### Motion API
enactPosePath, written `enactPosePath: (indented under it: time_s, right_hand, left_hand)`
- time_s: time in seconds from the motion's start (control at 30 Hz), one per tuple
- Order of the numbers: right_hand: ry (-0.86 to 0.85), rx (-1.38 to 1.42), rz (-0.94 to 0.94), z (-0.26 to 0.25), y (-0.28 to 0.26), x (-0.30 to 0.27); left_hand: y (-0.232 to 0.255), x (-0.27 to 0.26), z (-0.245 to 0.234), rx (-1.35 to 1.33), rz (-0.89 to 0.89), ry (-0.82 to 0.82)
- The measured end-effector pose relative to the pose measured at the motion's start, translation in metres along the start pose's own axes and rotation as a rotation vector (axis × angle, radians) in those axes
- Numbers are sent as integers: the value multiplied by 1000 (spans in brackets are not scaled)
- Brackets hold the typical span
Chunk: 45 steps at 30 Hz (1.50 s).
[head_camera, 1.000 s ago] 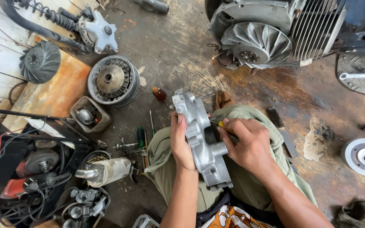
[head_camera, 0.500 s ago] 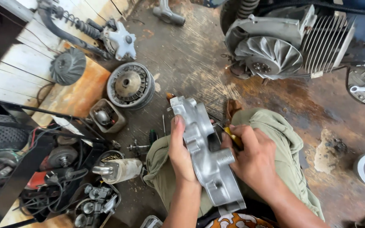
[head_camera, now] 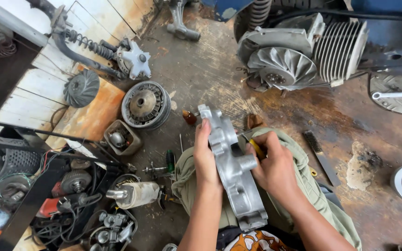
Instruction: The person sits on the floor and uses a metal file to scrape and smooth the edges of a metallic engine casing. They rotate the part to access different areas and later use a screwdriver to work on the interior of the casing.
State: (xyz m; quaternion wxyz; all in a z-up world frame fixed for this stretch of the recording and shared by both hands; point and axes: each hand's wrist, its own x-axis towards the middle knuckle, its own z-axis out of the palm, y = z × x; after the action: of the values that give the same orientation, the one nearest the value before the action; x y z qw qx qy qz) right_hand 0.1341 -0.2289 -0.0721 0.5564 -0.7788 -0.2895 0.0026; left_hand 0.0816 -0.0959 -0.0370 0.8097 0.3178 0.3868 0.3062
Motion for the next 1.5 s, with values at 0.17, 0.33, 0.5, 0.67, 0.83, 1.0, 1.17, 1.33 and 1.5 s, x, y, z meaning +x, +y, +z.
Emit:
enactPosePath:
  time_s: [0.17, 0.33, 0.5, 0.67, 0.83, 1.0, 1.17, 1.33, 1.5]
  right_hand:
    - [-10, 54, 25, -8, 7, 7]
    - [-11, 93, 49, -14, 15, 10]
    - [-20, 81, 64, -14, 16, 15]
    - [-20, 107, 86, -14, 16, 17]
    - [17, 122, 67, -13, 17, 23]
    - [13, 125, -16, -9, 20, 26]
    - [3, 126, -14, -10, 18, 27]
    - [56, 50, -36, -12, 6, 25]
    - [61, 21, -90, -14, -1, 24]
  left_hand:
    - [-13, 2, 7, 70, 37, 10]
    - [-14, -6, 23, 205, 81, 27]
    - [-13, -4, 27, 268, 99, 35]
    - [-7, -17, 40, 318, 93, 67]
    - [-6, -11, 41, 335, 80, 80]
    - [-6, -8, 38, 307, 71, 87]
    - [-7, -1, 31, 309, 71, 80]
    - [-3, -8, 34, 290, 66, 68]
    - [4, -14, 30, 275, 63, 68]
